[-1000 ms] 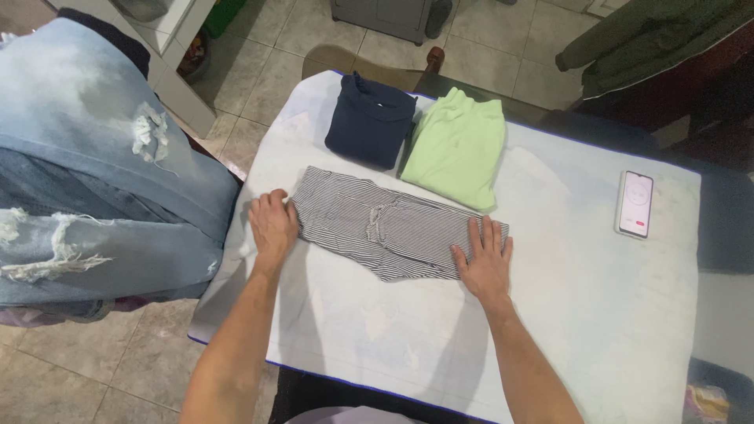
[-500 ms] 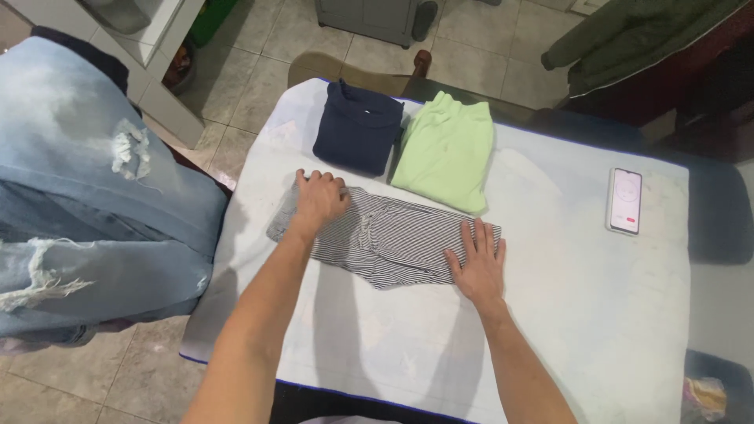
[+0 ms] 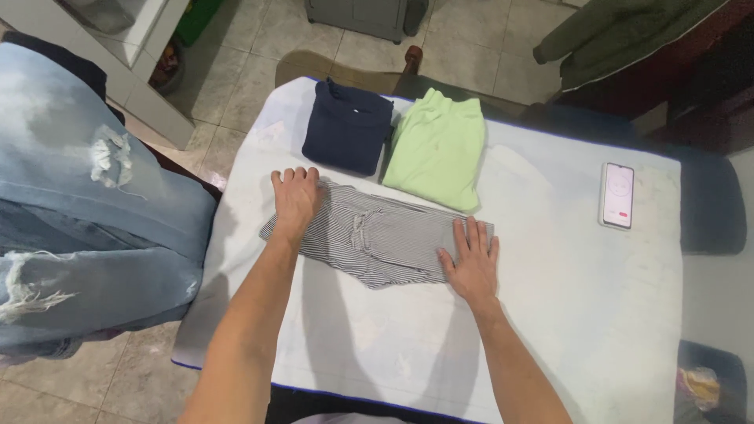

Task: The person folds a pair of striped pants on a white table, smoothing and aligning the legs before folding them into a compact rectangle. They then pick up a pair of light blue jeans, fold them, and place them on the table.

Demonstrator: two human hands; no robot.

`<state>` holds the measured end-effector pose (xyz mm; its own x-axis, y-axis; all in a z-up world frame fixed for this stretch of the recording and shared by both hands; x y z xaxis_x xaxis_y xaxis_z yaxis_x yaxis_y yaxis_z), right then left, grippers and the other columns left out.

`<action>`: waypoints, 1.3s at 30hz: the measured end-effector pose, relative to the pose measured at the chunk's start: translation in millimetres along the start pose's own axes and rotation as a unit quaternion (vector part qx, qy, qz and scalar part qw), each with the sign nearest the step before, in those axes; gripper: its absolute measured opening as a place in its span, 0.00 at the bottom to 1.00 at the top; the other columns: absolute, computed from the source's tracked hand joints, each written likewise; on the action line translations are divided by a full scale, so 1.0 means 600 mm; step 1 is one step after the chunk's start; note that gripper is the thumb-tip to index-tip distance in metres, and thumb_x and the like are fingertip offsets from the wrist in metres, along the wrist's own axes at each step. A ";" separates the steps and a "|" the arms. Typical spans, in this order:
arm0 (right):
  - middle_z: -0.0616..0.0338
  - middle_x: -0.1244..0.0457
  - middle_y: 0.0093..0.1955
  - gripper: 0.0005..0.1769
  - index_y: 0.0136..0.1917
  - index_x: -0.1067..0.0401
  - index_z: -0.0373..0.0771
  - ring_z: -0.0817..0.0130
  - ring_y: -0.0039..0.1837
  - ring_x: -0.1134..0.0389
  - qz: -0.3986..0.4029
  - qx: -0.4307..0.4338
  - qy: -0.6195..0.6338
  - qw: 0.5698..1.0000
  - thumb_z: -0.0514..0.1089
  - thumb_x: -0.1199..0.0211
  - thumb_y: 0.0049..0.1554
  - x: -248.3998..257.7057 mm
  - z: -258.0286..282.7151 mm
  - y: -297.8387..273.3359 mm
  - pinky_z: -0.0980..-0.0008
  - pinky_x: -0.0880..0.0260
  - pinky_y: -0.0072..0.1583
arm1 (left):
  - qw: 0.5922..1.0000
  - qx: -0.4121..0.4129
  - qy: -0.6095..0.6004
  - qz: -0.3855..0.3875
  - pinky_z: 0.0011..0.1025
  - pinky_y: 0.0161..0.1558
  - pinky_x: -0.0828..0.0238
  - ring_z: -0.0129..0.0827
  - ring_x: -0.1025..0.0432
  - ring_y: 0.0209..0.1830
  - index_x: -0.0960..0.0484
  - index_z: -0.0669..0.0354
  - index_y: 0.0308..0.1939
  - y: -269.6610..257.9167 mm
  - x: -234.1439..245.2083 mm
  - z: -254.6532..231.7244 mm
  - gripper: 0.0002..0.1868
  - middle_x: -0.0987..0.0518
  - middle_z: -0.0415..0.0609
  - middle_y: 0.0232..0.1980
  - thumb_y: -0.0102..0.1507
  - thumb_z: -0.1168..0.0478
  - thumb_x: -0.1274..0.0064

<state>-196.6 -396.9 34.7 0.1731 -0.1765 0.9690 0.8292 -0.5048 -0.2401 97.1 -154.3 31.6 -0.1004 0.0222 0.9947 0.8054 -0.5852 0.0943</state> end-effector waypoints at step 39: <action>0.59 0.64 0.84 0.37 0.80 0.58 0.57 0.57 0.83 0.68 -0.031 -0.011 0.036 0.999 0.69 0.65 0.63 -0.001 -0.021 -0.026 0.38 0.68 0.76 | 0.978 -0.018 -0.201 0.050 0.45 0.74 0.61 0.41 0.52 0.77 0.43 0.41 0.74 -0.172 0.032 -0.212 0.34 0.43 0.50 0.74 0.67 0.37 0.64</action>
<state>-216.1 -399.6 36.9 0.0827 -0.2041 0.9754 0.8253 -0.5346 -0.1819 -62.3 -196.3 35.9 0.2213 0.2764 0.9352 0.7778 -0.6285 0.0017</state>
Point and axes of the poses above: each hand's wrist, its own y-axis towards the middle knuckle, its own x-axis out of the back of the hand, z = x × y, the point moved 7 cm from there along y, towards the middle knuckle
